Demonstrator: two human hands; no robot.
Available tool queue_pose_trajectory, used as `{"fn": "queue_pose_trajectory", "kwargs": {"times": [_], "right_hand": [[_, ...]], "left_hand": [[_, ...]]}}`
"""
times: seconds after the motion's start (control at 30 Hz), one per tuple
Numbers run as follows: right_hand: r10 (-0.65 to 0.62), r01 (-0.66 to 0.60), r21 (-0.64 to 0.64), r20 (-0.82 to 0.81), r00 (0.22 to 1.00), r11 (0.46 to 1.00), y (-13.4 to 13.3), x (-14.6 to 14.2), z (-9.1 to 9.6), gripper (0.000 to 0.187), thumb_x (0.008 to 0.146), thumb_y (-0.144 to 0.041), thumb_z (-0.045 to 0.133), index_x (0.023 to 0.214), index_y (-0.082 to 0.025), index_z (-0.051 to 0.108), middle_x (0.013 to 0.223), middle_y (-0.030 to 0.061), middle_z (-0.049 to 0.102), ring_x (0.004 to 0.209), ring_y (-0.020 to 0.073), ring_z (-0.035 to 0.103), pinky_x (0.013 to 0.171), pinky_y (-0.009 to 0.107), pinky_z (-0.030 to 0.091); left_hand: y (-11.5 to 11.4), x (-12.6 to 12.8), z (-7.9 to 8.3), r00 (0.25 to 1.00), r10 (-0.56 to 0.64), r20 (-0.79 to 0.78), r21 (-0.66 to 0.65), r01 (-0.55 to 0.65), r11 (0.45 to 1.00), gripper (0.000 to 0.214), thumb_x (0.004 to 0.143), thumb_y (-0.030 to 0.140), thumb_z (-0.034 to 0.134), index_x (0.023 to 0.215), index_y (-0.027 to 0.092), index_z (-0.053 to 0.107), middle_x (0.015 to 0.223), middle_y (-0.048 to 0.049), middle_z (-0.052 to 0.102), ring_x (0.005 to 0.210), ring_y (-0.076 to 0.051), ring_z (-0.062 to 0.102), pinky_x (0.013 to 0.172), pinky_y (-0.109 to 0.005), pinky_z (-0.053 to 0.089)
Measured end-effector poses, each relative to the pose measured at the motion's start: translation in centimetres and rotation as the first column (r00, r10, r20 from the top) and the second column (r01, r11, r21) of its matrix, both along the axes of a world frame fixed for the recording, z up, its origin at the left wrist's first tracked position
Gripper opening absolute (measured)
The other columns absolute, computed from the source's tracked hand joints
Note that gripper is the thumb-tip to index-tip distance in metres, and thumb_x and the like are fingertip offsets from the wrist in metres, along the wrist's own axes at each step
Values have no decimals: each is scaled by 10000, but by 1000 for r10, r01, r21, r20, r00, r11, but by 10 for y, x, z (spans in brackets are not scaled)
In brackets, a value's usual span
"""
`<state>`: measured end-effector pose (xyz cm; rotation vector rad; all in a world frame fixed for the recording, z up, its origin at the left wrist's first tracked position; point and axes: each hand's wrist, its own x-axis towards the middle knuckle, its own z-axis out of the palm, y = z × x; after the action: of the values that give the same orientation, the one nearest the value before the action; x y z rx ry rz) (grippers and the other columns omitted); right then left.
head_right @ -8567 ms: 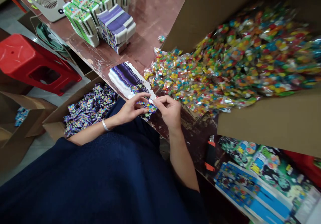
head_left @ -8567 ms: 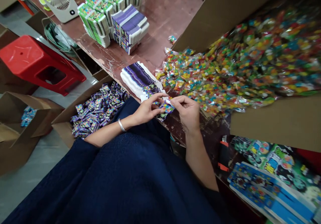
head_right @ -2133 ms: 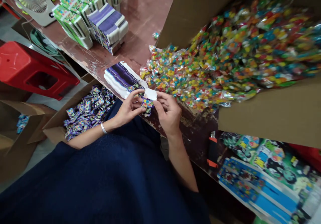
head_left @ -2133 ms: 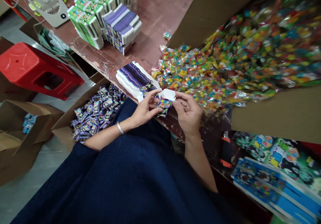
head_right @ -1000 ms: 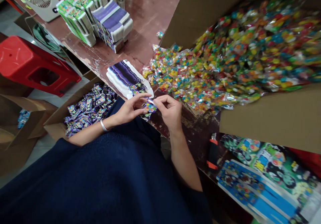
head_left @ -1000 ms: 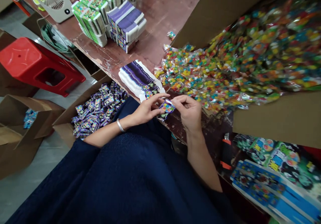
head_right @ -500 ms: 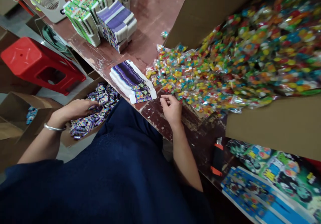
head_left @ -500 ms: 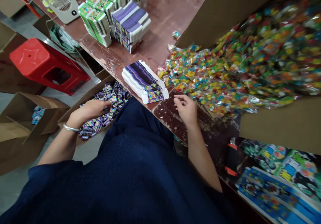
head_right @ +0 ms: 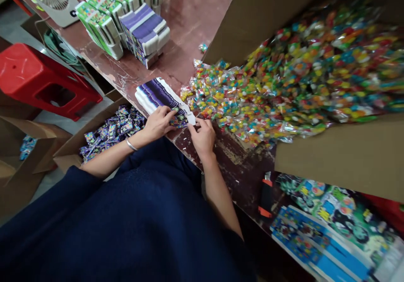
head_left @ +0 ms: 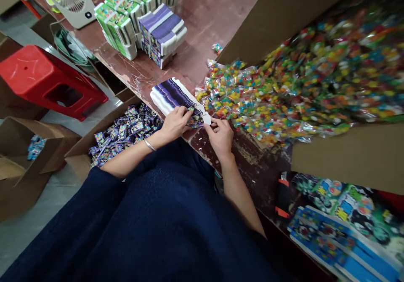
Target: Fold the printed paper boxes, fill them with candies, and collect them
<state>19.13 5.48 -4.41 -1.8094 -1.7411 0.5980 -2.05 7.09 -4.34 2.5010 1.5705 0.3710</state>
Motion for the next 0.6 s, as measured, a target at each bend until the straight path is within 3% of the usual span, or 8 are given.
{"fn": "queue_pose_trajectory", "kwargs": {"times": [0.13, 0.2, 0.27, 0.33, 0.37, 0.43, 0.5, 0.6], "right_hand": [[-62, 94, 156, -194, 979, 983, -7, 0, 1, 246, 906, -418, 714, 1000, -205, 793, 1028, 66, 695, 601, 117, 574, 663, 319, 547], [-62, 126, 150, -375, 925, 981, -10, 0, 5, 219, 891, -419, 738, 902, -201, 749, 989, 49, 701, 568, 104, 585, 567, 289, 536], [-40, 101, 79, -556, 831, 992, -13, 2, 15, 233, 894, -433, 746, 879, -207, 694, 831, 5, 702, 513, 105, 606, 494, 254, 526], [-6, 46, 43, -660, 751, 998, -16, 5, 30, 250, 894, -446, 762, 897, -215, 667, 697, -34, 687, 497, 119, 645, 495, 240, 558], [13, 32, 53, -682, 731, 998, -17, 7, 38, 257, 887, -447, 778, 899, -217, 664, 682, -35, 696, 515, 128, 673, 519, 244, 585], [47, 19, 87, -693, 719, 996, -21, 9, 54, 261, 868, -436, 809, 883, -216, 671, 746, -11, 746, 573, 143, 722, 566, 260, 629], [67, 8, 105, -691, 720, 994, -25, 8, 66, 241, 870, -420, 813, 877, -217, 682, 805, 7, 775, 598, 149, 739, 587, 272, 649], [65, 32, 126, -692, 719, 992, -31, 4, 72, 195, 898, -393, 788, 889, -227, 686, 795, 3, 774, 598, 151, 738, 589, 275, 650]], "left_hand": [[-9, -3, 0, 999, 23, 22, 32, -24, 999, 542, 873, 300, 800, 1354, 123, 624, 1243, -183, 645, 1122, -308, 592, 957, -428, 533], [-15, -5, 9, 995, 39, 92, 25, -42, 999, 491, 889, 281, 783, 1342, 154, 642, 1262, -179, 659, 1134, -305, 597, 952, -427, 519], [-19, -6, 23, 970, 32, 241, -30, -25, 999, 345, 921, 316, 755, 1231, 176, 694, 1215, -153, 690, 1091, -279, 617, 941, -415, 509], [-18, -7, 38, 884, 11, 467, -182, 83, 980, 236, 975, 392, 689, 1049, 170, 723, 1067, -110, 720, 967, -221, 639, 896, -376, 511], [-17, -8, 46, 809, 18, 588, -283, 184, 941, 270, 989, 427, 661, 963, 164, 715, 994, -89, 721, 895, -189, 638, 856, -347, 514], [-12, -8, 57, 634, 100, 767, -452, 423, 785, 325, 968, 465, 674, 865, 156, 683, 915, -65, 716, 803, -142, 628, 777, -296, 511], [-9, -5, 63, 509, 223, 831, -531, 606, 592, 328, 887, 469, 769, 870, 155, 679, 908, -58, 721, 782, -125, 634, 737, -270, 510], [-12, 1, 64, 401, 403, 823, -553, 727, 406, 409, 781, 446, 877, 1021, 163, 704, 975, -75, 749, 838, -138, 687, 759, -267, 538]]}}
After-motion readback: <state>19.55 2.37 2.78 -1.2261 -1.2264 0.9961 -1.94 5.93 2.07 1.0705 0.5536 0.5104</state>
